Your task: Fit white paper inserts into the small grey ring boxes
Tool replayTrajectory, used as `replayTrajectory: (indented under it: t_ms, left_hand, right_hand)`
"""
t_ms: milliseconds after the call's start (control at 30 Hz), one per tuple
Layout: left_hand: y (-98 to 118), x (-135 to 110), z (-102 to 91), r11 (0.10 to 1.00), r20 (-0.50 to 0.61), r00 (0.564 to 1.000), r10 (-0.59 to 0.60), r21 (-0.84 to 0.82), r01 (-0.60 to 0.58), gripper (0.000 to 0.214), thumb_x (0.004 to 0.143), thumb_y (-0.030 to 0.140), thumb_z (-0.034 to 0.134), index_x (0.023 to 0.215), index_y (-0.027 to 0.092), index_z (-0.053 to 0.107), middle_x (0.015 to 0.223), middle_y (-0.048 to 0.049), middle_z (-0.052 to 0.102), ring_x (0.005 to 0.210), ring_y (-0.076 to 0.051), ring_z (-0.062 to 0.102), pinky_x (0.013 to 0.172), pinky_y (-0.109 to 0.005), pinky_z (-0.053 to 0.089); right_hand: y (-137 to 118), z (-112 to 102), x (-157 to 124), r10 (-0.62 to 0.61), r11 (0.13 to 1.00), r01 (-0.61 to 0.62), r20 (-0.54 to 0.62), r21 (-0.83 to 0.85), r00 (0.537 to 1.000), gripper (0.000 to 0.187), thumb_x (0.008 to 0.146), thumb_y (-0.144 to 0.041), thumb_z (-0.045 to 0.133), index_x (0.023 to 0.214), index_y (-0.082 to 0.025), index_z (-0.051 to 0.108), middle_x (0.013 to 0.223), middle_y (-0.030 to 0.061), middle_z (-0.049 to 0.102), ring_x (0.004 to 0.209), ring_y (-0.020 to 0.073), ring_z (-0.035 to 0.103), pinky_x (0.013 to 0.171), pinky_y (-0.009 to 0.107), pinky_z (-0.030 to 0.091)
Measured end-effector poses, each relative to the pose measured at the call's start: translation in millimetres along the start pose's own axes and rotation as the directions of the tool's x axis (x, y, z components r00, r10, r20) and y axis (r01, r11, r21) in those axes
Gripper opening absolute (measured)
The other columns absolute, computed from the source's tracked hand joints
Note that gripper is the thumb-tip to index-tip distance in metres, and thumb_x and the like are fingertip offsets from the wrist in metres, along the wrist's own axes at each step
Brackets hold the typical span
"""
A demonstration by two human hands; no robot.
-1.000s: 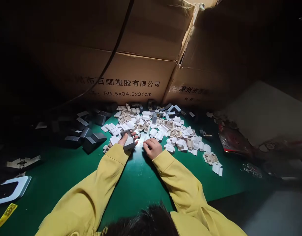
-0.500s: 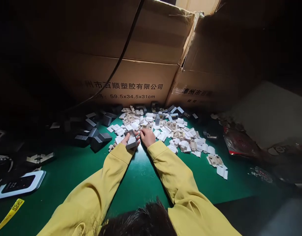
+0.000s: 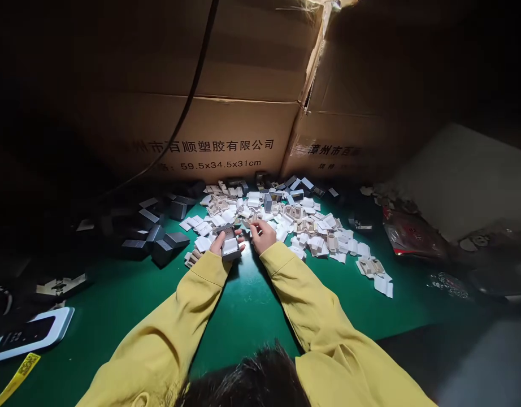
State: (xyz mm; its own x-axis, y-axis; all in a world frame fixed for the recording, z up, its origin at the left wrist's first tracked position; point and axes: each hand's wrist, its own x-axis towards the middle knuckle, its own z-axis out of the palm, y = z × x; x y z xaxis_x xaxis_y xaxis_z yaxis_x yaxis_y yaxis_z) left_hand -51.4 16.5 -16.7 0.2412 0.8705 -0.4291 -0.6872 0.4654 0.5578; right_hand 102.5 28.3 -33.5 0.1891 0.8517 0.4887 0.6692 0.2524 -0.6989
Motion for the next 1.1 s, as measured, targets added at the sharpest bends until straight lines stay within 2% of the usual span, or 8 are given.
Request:
replayTrajectory:
  t_ms: [133,233,400,467,633,833,1000,1100]
  left_hand:
    - [1,-6,1.2,1.0,0.065,0.998,-0.015,0.009,0.015,0.028,0.097,0.029,0.048,0.112,0.012,0.064,0.1,-0.0125,0.072,0.084,-0.021,0.071,0.07,-0.033,0.061]
    - [3,-12,5.3,1.0,0.069,0.998,-0.01,0.0,0.01,0.028,0.098,0.029,0.045,0.108,0.014,0.066,0.096,-0.0112,0.073,0.082,-0.021,0.07,0.068,-0.033,0.062]
    - [13,-21,12.3,0.996,0.021,0.998,-0.054,-0.072,0.055,0.039,0.1,0.032,0.038,0.124,0.011,0.06,0.085,-0.0107,0.072,0.075,-0.02,0.07,0.065,-0.031,0.061]
    - [17,-23,15.1,0.987,-0.016,0.995,-0.093,-0.134,0.09,0.045,0.101,0.035,0.035,0.127,0.006,0.057,0.081,-0.0106,0.071,0.073,-0.019,0.07,0.065,-0.028,0.061]
    - [21,-26,23.2,0.975,-0.062,0.992,-0.11,-0.199,0.096,0.046,0.102,0.035,0.032,0.127,0.005,0.056,0.078,-0.0093,0.07,0.066,-0.017,0.069,0.059,-0.027,0.06]
    - [20,-25,22.7,0.967,-0.073,0.984,-0.16,-0.211,0.142,0.047,0.101,0.035,0.034,0.129,0.005,0.056,0.078,-0.0106,0.07,0.066,-0.019,0.07,0.058,-0.029,0.061]
    - [19,-18,19.2,0.966,-0.1,0.981,-0.169,-0.213,0.145,0.053,0.1,0.036,0.034,0.139,0.004,0.05,0.078,-0.012,0.07,0.066,-0.02,0.069,0.057,-0.029,0.06]
    - [18,-15,18.8,0.968,-0.116,0.978,-0.173,-0.202,0.148,0.053,0.1,0.034,0.035,0.14,0.001,0.048,0.077,-0.0124,0.07,0.065,-0.02,0.069,0.055,-0.029,0.06]
  right_hand:
    - [8,-20,-6,0.05,0.998,-0.046,-0.122,0.033,0.991,0.027,0.094,-0.034,0.045,0.086,-0.017,0.064,0.084,0.0078,0.069,0.067,0.0155,0.063,0.061,0.027,0.054]
    - [13,-32,-10,0.022,0.999,-0.016,-0.128,0.045,0.992,0.025,0.091,-0.033,0.047,0.082,-0.018,0.065,0.082,0.008,0.069,0.067,0.0169,0.063,0.059,0.029,0.054]
    - [16,-34,-18,-0.15,0.988,0.142,0.155,0.061,0.976,0.021,0.09,-0.025,0.05,0.085,-0.018,0.069,0.087,0.0102,0.071,0.079,0.0196,0.066,0.072,0.032,0.057]
    - [18,-31,-19,-0.168,0.986,0.162,0.2,0.047,0.965,0.021,0.09,-0.022,0.05,0.089,-0.018,0.07,0.09,0.0105,0.072,0.084,0.0203,0.066,0.076,0.033,0.057]
    - [34,-29,-15,-0.115,0.989,0.119,0.052,-0.083,0.992,0.021,0.089,-0.02,0.049,0.089,-0.019,0.07,0.087,0.0085,0.072,0.084,0.0205,0.066,0.077,0.033,0.055]
    - [56,-44,-5,-0.136,0.976,0.109,-0.138,-0.189,0.981,0.023,0.092,-0.025,0.049,0.089,-0.019,0.071,0.085,0.0079,0.071,0.083,0.0217,0.062,0.08,0.037,0.053]
    - [68,-49,2,-0.093,0.961,0.061,-0.107,-0.269,0.99,0.024,0.09,-0.025,0.048,0.091,-0.018,0.072,0.093,0.0104,0.071,0.095,0.025,0.061,0.089,0.043,0.051]
    - [73,-51,6,-0.082,0.955,0.06,-0.065,-0.289,0.995,0.027,0.09,-0.026,0.049,0.101,-0.016,0.071,0.101,0.0126,0.072,0.1,0.0273,0.06,0.092,0.045,0.05]
